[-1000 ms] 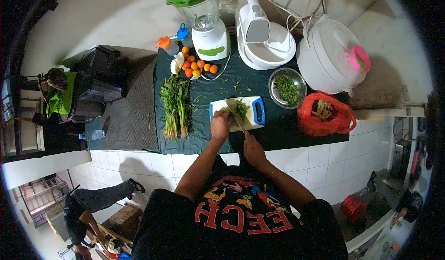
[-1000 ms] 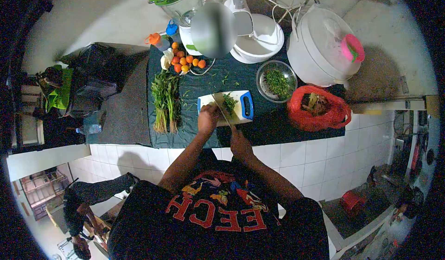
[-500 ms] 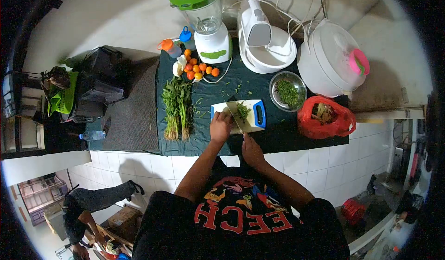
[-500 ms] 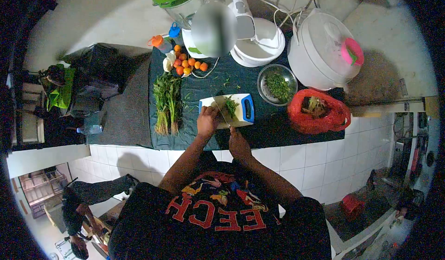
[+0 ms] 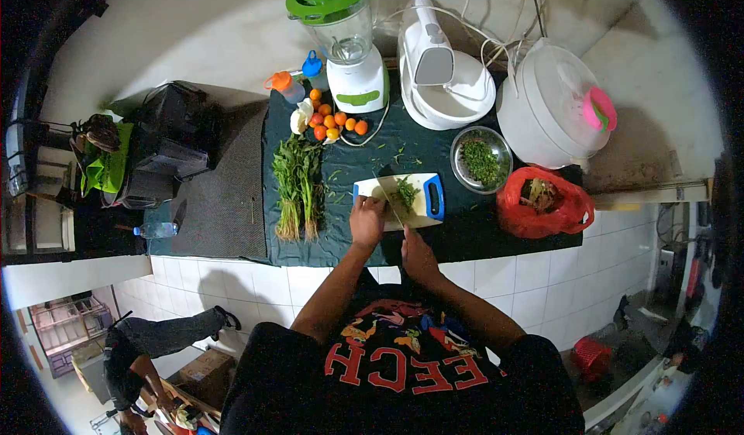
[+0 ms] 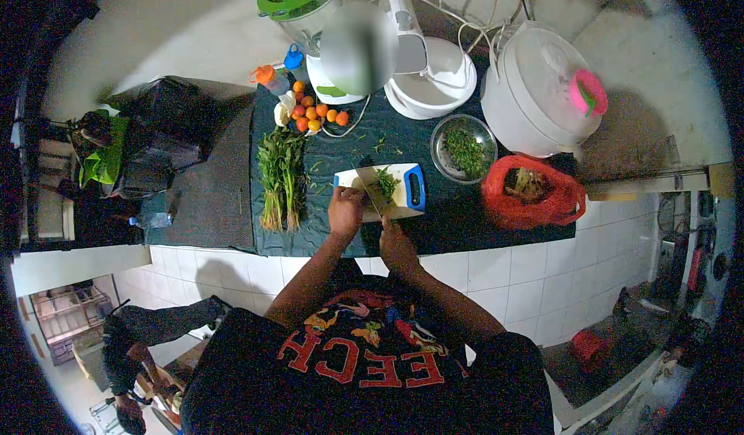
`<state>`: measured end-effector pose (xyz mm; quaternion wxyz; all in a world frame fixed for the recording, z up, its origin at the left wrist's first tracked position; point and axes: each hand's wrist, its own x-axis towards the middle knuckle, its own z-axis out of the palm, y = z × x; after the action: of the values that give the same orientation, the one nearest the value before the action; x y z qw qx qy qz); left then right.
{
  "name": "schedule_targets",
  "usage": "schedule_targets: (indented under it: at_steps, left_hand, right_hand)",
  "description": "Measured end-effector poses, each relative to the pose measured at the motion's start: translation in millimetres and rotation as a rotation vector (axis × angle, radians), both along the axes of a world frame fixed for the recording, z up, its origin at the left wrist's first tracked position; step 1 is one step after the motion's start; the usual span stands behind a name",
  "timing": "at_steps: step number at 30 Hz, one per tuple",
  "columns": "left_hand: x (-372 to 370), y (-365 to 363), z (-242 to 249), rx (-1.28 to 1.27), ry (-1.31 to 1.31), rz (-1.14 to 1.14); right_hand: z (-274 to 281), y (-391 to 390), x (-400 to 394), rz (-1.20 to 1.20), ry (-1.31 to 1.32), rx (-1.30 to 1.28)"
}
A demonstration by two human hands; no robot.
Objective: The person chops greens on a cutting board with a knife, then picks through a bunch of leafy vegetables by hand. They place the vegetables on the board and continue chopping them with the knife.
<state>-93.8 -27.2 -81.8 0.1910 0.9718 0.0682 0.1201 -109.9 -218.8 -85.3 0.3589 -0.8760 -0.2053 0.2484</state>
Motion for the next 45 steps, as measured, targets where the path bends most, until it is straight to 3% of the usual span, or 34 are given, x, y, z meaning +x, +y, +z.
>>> schedule_targets:
  at_steps: [4,7,9,13,15,18,25,27,30,34,36,42,45]
  left_hand:
    - [0.1,0.6,0.5,-0.001,-0.013,0.066]
    - [1.7,-1.1,0.1,-0.03,-0.041,0.104]
    - [1.6,0.7,3.3,-0.034,-0.049,0.12]
    - [0.9,1.9,6.3,-0.003,-0.036,0.061]
    - [0.7,1.8,3.8,0.022,-0.039,0.052]
    - [-0.6,2.1,2.7,0.042,-0.019,0.056]
    - [-4.2,5.1,-1.5,0.017,0.054,0.014]
    - [-3.0,4.5,0.7,-0.016,0.078,0.032]
    - [1.2,8.2,7.8,-0.098,0.161,0.068]
    - [3.4,12.5,4.4,-0.069,0.144,0.042]
    - [3.8,12.8,2.3,-0.08,0.163,0.067]
    - [0.6,21.6,-5.9,-0.156,0.094,0.009]
    - [0.9,21.2,-4.1,-0.105,0.076,-0.014]
  right_hand:
    - [-3.0,9.9,4.9,-0.025,-0.043,0.069]
    - [5.5,17.8,17.5,0.008,-0.218,0.143]
    - [16.9,17.3,21.7,0.059,-0.043,0.075]
    - [16.6,8.7,12.6,0.088,0.007,0.007]
    - [5.4,8.7,8.6,0.117,-0.269,0.086]
    - [-10.6,15.6,11.8,0.195,-0.37,0.026]
    - [8.2,26.0,22.2,0.067,-0.225,0.106]
    - [26.9,20.5,16.8,0.04,0.001,0.017]
    - [2.2,18.4,3.2,0.031,-0.205,0.119]
    - [-19.7,32.5,13.8,-0.038,-0.172,0.147]
    - [-19.9,39.7,20.5,-0.038,-0.357,0.254]
    - [14.6,29.8,6.6,-0.006,-0.059,0.03]
    - [7.5,31.7,4.7,-0.008,-0.103,-0.032]
